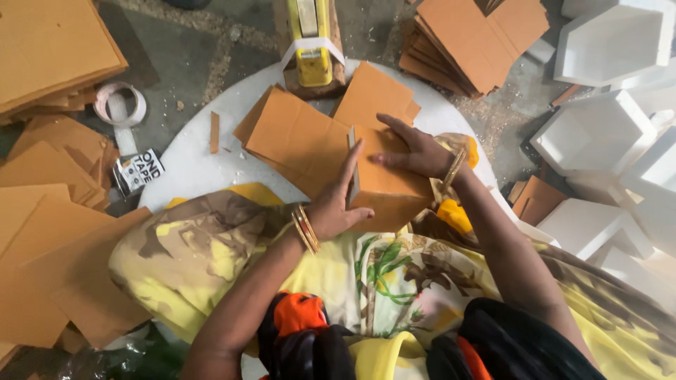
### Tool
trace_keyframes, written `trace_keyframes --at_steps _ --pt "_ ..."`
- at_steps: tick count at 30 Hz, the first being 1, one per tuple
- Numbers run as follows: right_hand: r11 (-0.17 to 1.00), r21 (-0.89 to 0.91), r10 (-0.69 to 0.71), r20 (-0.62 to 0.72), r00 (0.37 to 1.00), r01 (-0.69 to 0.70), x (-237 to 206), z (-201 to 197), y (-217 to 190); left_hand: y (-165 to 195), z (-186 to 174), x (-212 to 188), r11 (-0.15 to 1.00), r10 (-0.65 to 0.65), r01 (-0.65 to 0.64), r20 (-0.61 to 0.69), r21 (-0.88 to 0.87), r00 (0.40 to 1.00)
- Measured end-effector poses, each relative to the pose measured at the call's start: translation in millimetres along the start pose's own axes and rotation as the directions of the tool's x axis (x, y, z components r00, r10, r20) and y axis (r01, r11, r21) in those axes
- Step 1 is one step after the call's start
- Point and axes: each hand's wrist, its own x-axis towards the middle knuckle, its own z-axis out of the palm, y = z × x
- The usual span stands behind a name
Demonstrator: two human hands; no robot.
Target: The person assembles small cardboard boxes by inserting white foam inserts and sealing the flaps with a tape dispenser. The person handles cardboard pieces and foam inserts one at a time, stacking completed boxes nearby.
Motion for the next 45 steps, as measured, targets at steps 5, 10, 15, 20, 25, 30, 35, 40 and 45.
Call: trace_keyframes --at_steps 5,10,15,20,25,30,35,40,45 --pt "0.945 0.315 0.100 -0.013 0.995 -0.091 10 1 18 -2 2 0 0.997 0.005 0.003 0.102 -0.073 0.995" --pt "0.946 0.283 0.154 0.045 0.987 -0.161 -3 -36 1 1 -21 7 0.989 -0.112 0.130 0.209 -0.072 0.972" --pt "0.972 0.109 -0.226 0.214 0.950 0.207 -17 -47 -35 -18 -63 5 0.951 -0.297 0.277 0.156 0.137 0.942" --pt "0.941 -0.329 0.225 0.427 0.876 -0.081 -15 -40 -88 -68 -87 4 0.776 -0.407 0.343 0.005 0.529 0.913" --pt "0.775 0.502 0.106 -0.701 0.705 0.383 -39 -206 -114 -106 -91 12 0.635 -0.403 0.402 -0.161 0.659 0.901" --pt "0.629 0.274 0.125 -0.959 0.253 0.728 -59 -322 -6 -123 -91 19 0.473 -0.408 0.495 -0.317 0.729 0.856" --pt "0.935 -0.101 0.060 -0.899 0.433 -0.339 -48 -229 89 -137 -85 20 0.407 -0.376 0.535 -0.398 0.740 0.837" --pt "0.547 -0.105 0.436 -0.811 0.390 -0.831 -89 -155 117 -143 -86 17 0.356 -0.364 0.546 -0.426 0.758 0.828" --pt "0.313 -0.077 0.427 -0.879 0.213 -0.947 -136 -139 148 -143 -87 16 0.349 -0.325 0.559 -0.462 0.752 0.825"
